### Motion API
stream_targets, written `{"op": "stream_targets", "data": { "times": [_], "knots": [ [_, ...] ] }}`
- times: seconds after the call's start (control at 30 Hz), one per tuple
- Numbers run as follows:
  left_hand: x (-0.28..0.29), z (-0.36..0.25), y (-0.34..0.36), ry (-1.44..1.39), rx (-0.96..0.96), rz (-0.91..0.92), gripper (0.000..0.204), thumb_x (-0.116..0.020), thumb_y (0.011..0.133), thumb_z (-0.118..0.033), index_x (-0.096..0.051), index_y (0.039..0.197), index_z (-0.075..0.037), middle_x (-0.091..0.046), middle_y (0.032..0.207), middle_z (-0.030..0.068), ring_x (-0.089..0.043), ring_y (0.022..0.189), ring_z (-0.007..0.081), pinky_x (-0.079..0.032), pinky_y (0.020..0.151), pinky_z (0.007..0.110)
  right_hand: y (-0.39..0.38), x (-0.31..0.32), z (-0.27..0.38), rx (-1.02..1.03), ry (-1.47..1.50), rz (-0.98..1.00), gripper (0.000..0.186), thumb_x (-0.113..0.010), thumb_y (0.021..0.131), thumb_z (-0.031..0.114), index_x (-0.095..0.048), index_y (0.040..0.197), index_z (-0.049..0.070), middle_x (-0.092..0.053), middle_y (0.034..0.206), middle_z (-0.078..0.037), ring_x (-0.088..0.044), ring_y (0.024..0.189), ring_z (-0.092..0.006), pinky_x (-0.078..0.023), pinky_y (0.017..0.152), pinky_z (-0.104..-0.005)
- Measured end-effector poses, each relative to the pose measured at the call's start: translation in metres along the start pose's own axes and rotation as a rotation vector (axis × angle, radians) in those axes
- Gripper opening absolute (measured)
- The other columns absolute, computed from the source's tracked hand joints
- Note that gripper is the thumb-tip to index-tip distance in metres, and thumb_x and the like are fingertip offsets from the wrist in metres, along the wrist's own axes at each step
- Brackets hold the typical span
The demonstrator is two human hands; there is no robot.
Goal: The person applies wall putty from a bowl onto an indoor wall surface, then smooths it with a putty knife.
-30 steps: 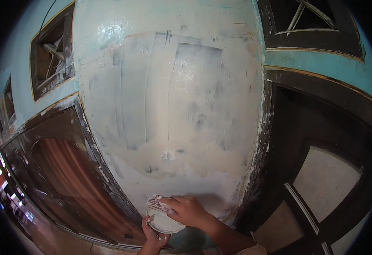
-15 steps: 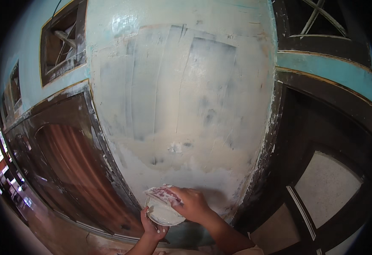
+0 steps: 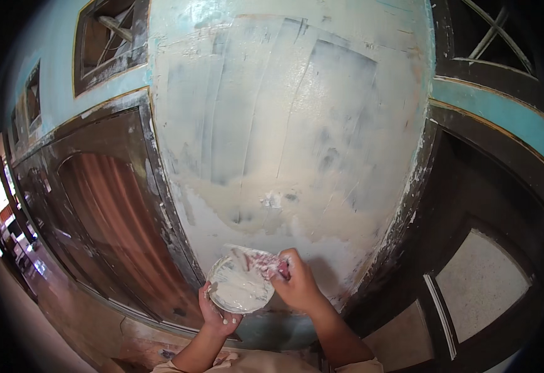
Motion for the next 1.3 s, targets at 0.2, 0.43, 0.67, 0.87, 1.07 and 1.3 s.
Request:
{"op": "stream_targets", "data": {
  "times": [0.2, 0.43, 0.67, 0.87, 1.07, 1.3],
  "knots": [
    [-0.006, -0.012, -0.003, -0.014, -0.019, 0.003, 0.061, -0.043, 0.09, -0.048, -0.048, 0.135, -0.008, -0.053, 0.136, 0.0124, -0.051, 0.123, 0.0335, -0.039, 0.106, 0.048, 0.032, 0.01, 0.021, -0.022, 0.618, -0.12, 0.035, -0.051, 0.09, -0.002, -0.044, 0.123, -0.001, -0.056, 0.113, -0.005, -0.055, 0.1, -0.0106, -0.044, 0.091, -0.028],
    [-0.014, -0.026, -0.002, -0.023, -0.012, 0.105, 0.064, -0.041, 0.091, -0.05, -0.044, 0.139, -0.007, -0.05, 0.138, 0.0127, -0.05, 0.125, 0.0326, -0.039, 0.106, 0.048, 0.04, 0.001, 0.02, -0.044, 0.735, -0.128, 0.035, -0.049, 0.09, -0.003, -0.044, 0.125, -0.001, -0.058, 0.114, -0.007, -0.055, 0.104, -0.0112, -0.043, 0.093, -0.029],
    [-0.026, -0.03, -0.002, 0.092, -0.065, 0.065, 0.067, -0.038, 0.092, -0.055, -0.042, 0.14, -0.008, -0.052, 0.135, 0.0119, -0.053, 0.122, 0.0299, -0.042, 0.103, 0.042, 0.072, -0.002, 0.076, 0.098, -0.141, 0.253, 0.04, -0.06, 0.079, 0.005, -0.052, 0.118, 0.003, -0.066, 0.083, -0.016, -0.067, 0.077, -0.0267, -0.051, 0.071, -0.0352],
    [-0.032, -0.024, 0.005, 0.104, -0.028, 0.089, 0.064, -0.037, 0.093, -0.057, -0.046, 0.136, -0.01, -0.058, 0.127, 0.0079, -0.061, 0.107, 0.0237, -0.053, 0.084, 0.037, 0.087, -0.028, 0.064, 0.025, -0.26, 0.41, 0.038, -0.058, 0.078, 0.005, -0.054, 0.116, 0.0, -0.068, 0.087, -0.016, -0.067, 0.078, -0.0221, -0.051, 0.074, -0.0319],
    [-0.035, -0.022, 0.012, 0.061, -0.09, 0.088, 0.062, -0.038, 0.094, -0.054, -0.045, 0.137, -0.01, -0.054, 0.133, 0.0068, -0.053, 0.121, 0.0261, -0.042, 0.102, 0.041, 0.085, -0.033, 0.031, -0.058, 0.105, 0.324, 0.035, -0.054, 0.084, 0.0, -0.051, 0.119, 0.0, -0.065, 0.101, -0.009, -0.061, 0.091, -0.013, -0.049, 0.081, -0.0283],
    [-0.038, -0.032, 0.013, 0.003, -0.116, 0.084, 0.064, -0.037, 0.094, -0.054, -0.044, 0.138, -0.008, -0.052, 0.134, 0.0098, -0.051, 0.123, 0.0291, -0.039, 0.105, 0.043, 0.068, -0.011, 0.015, -0.104, 0.573, -0.042, 0.03, -0.048, 0.09, -0.005, -0.046, 0.12, 0.001, -0.059, 0.11, -0.007, -0.057, 0.1, -0.0104, -0.047, 0.088, -0.0278]
  ]
}}
Point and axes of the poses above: each hand's wrist, its own y-axis towards the middle knuckle, its own x-axis out of the back of the hand, z = x × y, the point moved 5 cm from there along y, towards the middle knuckle
